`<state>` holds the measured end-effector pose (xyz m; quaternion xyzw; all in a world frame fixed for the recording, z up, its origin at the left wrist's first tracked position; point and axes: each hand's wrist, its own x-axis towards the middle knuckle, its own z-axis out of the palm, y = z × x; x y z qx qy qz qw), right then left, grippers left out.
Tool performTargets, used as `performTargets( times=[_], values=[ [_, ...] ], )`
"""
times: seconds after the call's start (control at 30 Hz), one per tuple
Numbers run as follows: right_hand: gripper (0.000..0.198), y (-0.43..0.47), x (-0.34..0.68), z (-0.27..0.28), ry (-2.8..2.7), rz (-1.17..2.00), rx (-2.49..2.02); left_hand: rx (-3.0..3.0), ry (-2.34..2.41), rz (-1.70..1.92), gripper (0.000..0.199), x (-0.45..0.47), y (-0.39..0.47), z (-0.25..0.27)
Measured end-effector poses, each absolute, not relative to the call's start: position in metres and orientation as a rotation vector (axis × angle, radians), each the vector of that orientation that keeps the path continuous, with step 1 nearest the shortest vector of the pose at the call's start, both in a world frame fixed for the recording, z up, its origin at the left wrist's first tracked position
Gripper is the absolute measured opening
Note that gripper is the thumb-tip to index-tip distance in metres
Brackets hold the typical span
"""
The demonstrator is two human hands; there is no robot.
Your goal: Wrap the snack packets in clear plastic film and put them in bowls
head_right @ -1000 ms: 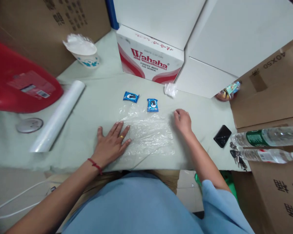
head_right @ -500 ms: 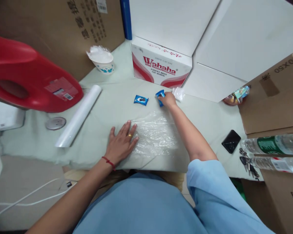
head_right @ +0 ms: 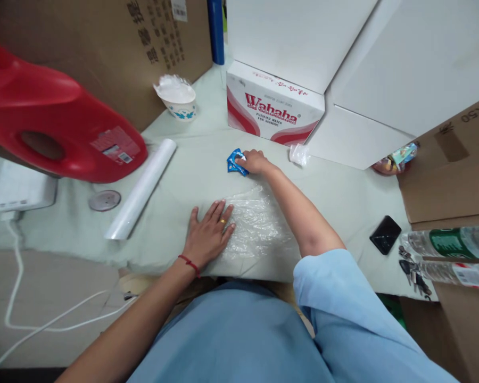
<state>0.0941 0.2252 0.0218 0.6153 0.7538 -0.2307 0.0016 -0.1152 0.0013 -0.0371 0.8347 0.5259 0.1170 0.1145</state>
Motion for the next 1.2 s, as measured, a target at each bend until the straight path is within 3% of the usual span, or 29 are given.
performTargets(
  times=[0.2, 0.37, 0.5, 0.57, 0.7, 0.8, 0.9, 1.0, 1.2],
  values=[
    [0.041, 0.195, 0.096, 0.026, 2.323, -0.881, 2.017, 2.410, 1.627, 0.330, 0.061, -0.113, 0.003, -0.037],
    [0.033, 0.165, 0.137, 0.027, 2.324, -0.788, 2.612, 2.394, 1.636, 0.267, 0.063, -0.111, 0.003, -0.038],
    [0.038, 0.114, 0.181, 0.041, 2.284, -1.058, 2.959, 2.394, 1.638, 0.280, 0.063, -0.111, 0.003, -0.038],
    [0.043, 0.081, 0.190, 0.047, 2.398, -1.020, 2.887, 2.400, 1.626, 0.275, 0.061, -0.111, 0.003, -0.038],
    [0.046, 0.030, 0.173, 0.041, 2.632, -0.870, 2.324, 2.408, 1.616, 0.287, 0.060, -0.112, 0.003, -0.037],
    [0.039, 0.016, 0.151, 0.019, 2.764, -0.534, 2.029, 2.428, 1.612, 0.317, 0.060, -0.112, 0.002, -0.037],
    [0.052, 0.011, 0.141, -0.003, 2.828, -0.283, 1.826, 2.452, 1.608, 0.322, 0.060, -0.112, 0.002, -0.038],
    [0.066, 0.006, 0.142, -0.012, 2.878, -0.332, 1.715, 2.465, 1.619, 0.309, 0.059, -0.112, 0.002, -0.038],
    [0.051, 0.015, 0.156, -0.001, 2.728, -0.635, 1.853, 2.468, 1.628, 0.309, 0.059, -0.111, 0.002, -0.036]
  ],
)
